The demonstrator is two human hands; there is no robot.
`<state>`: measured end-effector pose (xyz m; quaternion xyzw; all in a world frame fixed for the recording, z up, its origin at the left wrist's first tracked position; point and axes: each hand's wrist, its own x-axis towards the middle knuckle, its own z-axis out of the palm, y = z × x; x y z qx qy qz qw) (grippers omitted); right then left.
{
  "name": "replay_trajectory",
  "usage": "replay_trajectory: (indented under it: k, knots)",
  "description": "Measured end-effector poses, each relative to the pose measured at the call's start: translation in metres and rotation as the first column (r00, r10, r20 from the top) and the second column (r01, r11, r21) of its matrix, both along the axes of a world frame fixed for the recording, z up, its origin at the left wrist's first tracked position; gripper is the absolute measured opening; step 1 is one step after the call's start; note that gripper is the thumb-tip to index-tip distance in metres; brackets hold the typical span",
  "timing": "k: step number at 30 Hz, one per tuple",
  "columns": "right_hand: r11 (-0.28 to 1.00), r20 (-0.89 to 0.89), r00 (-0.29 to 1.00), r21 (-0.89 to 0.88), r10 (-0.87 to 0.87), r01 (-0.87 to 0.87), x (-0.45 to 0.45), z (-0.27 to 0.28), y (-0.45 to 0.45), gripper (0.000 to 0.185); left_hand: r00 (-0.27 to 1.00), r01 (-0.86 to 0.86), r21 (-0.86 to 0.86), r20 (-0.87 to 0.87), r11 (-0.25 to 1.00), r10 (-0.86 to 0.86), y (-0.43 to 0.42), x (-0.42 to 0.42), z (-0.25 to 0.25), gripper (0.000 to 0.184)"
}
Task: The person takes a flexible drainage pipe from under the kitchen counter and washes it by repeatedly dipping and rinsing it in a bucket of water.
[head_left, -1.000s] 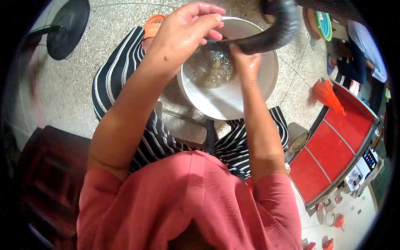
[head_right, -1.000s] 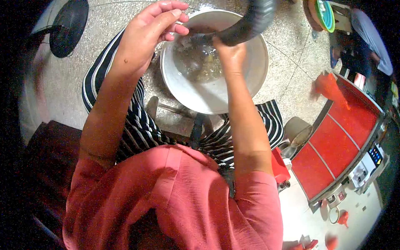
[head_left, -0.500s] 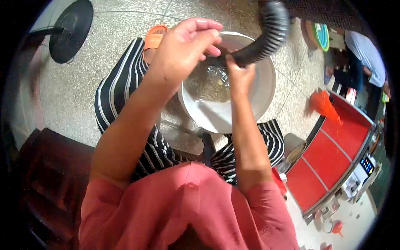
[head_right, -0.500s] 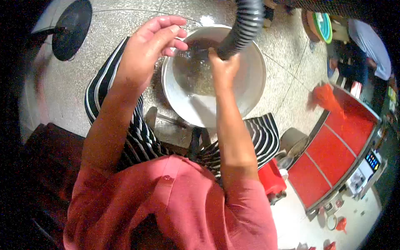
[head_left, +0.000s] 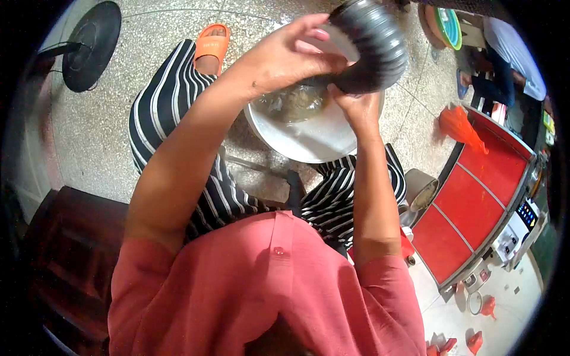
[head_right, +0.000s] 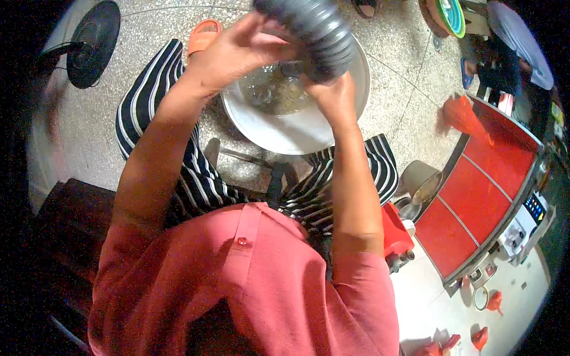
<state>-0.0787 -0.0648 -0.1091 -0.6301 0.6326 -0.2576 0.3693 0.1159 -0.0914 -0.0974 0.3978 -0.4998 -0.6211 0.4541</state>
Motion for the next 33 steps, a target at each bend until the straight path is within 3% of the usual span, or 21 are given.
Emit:
replay_trajectory:
  k: [2,3,6,10,11,14,17,20,21,22,23,24,27,31,33]
  knots:
    - [0.997,-0.083,0.995,-0.056,0.051,-0.056,-0.007,0.004,0.012,0.04,0.972,0.232,-0.076,-0.014,0.97,-0.234,0.003,-0.009,0.015,0.042]
    - [0.998,0.023,0.999,-0.048,0.042,-0.041,-0.012,0.003,0.014,0.041,0.971,0.24,-0.176,0.063,0.955,-0.233,0.0,-0.015,0.005,0.037]
    - [0.998,-0.016,0.998,0.015,0.064,-0.064,-0.022,0.003,0.02,0.041,0.943,0.303,-0.011,-0.142,0.953,-0.302,0.01,-0.02,0.012,0.032]
    - [0.994,0.017,0.995,0.05,0.1,-0.101,-0.023,0.014,0.025,0.042,0.909,0.399,-0.016,0.133,0.917,-0.394,0.013,-0.022,0.022,0.039]
    - [0.996,0.068,0.995,0.044,0.072,-0.075,-0.02,0.02,0.027,0.041,0.925,0.361,-0.097,0.159,0.927,-0.344,0.014,-0.025,0.023,0.041]
    - [0.993,-0.06,0.998,-0.114,0.027,-0.034,-0.015,0.027,0.028,0.038,0.884,0.405,-0.047,0.275,0.913,-0.378,0.015,-0.02,0.039,0.041]
    - [0.965,-0.121,0.99,-0.259,-0.069,0.036,-0.003,0.05,0.035,0.047,0.921,0.374,-0.152,0.179,0.915,-0.347,0.014,-0.017,0.036,0.043]
    - [0.939,-0.079,0.981,-0.313,-0.178,0.145,-0.012,0.054,0.037,0.045,0.951,0.114,-0.173,-0.265,0.978,-0.158,0.002,-0.009,0.032,0.037]
    - [0.932,0.011,0.977,-0.297,-0.213,0.207,-0.017,0.059,0.036,0.038,0.974,0.181,0.049,-0.147,0.982,-0.172,-0.005,0.009,0.032,0.041]
    - [0.925,0.101,0.964,-0.274,-0.246,0.265,-0.02,0.065,0.035,0.031,0.967,0.068,0.147,-0.254,0.987,-0.029,-0.01,0.014,0.033,0.033]
    - [0.944,0.093,0.971,-0.229,-0.222,0.238,-0.026,0.071,0.035,0.034,0.932,-0.033,0.254,-0.342,0.967,0.122,-0.014,0.018,0.033,0.026]
    - [0.928,0.076,0.973,-0.294,-0.216,0.229,-0.026,0.074,0.036,0.039,0.871,-0.12,0.364,-0.408,0.924,0.274,-0.017,0.021,0.032,0.019]
    - [0.92,-0.131,0.982,-0.385,-0.14,0.08,-0.04,0.07,0.041,0.045,0.817,-0.11,0.38,-0.491,0.918,0.302,-0.016,0.033,0.018,0.02]
    - [0.886,-0.201,0.973,-0.464,-0.116,0.01,-0.036,0.066,0.039,0.042,0.85,-0.144,0.396,-0.42,0.907,0.318,-0.016,0.033,0.019,0.02]
    - [0.908,-0.19,0.98,-0.417,-0.051,-0.033,-0.034,0.063,0.03,0.046,0.869,-0.141,0.397,-0.389,0.907,0.306,-0.017,0.034,0.017,0.02]
